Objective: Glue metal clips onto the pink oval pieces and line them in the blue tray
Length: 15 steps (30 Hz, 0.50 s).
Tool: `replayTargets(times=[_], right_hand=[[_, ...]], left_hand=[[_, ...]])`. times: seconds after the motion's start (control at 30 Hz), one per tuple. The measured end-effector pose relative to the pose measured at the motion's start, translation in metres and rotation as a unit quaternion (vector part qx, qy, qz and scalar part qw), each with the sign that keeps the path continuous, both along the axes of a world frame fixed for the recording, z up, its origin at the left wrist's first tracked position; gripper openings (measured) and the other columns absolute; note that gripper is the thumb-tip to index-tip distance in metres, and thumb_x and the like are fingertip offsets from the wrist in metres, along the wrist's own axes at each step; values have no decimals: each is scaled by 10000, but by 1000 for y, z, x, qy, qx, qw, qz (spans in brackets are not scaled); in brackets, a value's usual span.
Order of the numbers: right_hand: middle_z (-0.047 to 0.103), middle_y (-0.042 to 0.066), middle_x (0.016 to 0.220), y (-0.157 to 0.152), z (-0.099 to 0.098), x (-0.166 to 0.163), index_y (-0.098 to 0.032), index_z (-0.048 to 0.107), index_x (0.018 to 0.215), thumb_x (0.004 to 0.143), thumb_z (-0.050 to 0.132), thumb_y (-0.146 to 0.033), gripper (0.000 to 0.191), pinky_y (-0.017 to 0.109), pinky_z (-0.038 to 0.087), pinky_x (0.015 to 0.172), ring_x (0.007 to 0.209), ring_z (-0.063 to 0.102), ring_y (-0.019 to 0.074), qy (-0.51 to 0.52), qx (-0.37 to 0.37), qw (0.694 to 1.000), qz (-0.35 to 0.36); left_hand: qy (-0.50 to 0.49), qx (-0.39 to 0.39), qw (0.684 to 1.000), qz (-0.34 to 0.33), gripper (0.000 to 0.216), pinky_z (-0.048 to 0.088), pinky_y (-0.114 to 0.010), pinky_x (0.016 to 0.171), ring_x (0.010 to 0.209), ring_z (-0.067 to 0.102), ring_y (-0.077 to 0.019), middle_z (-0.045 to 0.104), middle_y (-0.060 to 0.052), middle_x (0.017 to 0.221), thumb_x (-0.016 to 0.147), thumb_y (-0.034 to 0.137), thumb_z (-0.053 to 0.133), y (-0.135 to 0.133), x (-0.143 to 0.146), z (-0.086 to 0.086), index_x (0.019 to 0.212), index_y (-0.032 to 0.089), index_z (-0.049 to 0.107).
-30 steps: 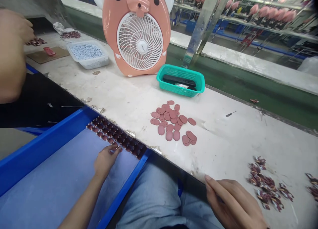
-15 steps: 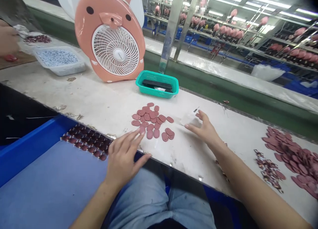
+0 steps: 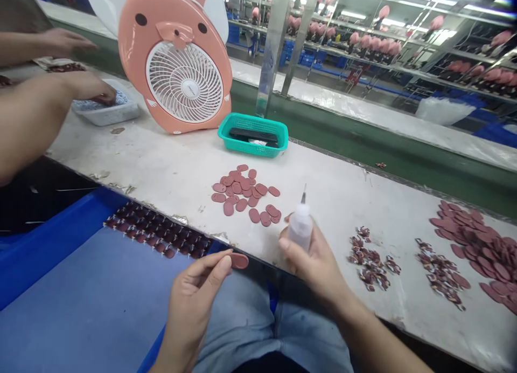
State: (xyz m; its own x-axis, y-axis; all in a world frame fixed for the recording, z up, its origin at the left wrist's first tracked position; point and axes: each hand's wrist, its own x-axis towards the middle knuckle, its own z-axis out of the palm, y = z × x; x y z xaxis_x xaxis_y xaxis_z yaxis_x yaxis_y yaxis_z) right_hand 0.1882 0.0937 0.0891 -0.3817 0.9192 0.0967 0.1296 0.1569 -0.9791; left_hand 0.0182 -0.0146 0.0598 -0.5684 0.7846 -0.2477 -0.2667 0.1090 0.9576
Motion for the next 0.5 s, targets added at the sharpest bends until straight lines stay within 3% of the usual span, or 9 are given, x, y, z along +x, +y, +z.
replayTargets(times=[0.17,0.27,0.37,0.43,0.5], right_hand=[[634,-22,743,-40,-10,-16,-222,458,1062,790,745,-393,431,215,461,511,560,549,102,103,-123,983,85],[639,-23,754,-36,-8,-9,-226,460,1053,757,756,-321,429,230,484,553,607,596,120,102,-193,959,180],[647,-19,767,-26,1,2,-212,502,1020,740,729,-226,361,223,487,567,630,602,120,40,-199,929,308],[652,-20,781,-23,7,7,-208,541,985,712,725,-166,332,210,487,572,656,604,122,-17,-154,924,349],[638,-33,785,-25,8,11,-218,547,1037,702,753,-174,395,200,480,564,657,594,119,-35,-133,924,357]], left_hand=[[-89,-42,995,-13,251,549,-236,686,661,661,-159,764,-20,675,620,446,892,-14,14,15,767,253,826],[-144,-64,983,-96,318,532,-218,619,636,667,-154,757,-47,665,656,522,851,-21,13,21,740,217,817],[-237,-100,930,-263,471,492,-204,528,561,676,-149,762,-90,653,643,644,804,-23,8,18,721,179,806],[-285,-123,879,-361,466,462,-181,488,515,669,-132,765,-93,639,561,616,865,-22,5,10,684,173,793],[-331,-123,840,-412,423,453,-167,453,502,669,-129,771,-97,649,494,521,934,-21,5,-1,665,165,783]])
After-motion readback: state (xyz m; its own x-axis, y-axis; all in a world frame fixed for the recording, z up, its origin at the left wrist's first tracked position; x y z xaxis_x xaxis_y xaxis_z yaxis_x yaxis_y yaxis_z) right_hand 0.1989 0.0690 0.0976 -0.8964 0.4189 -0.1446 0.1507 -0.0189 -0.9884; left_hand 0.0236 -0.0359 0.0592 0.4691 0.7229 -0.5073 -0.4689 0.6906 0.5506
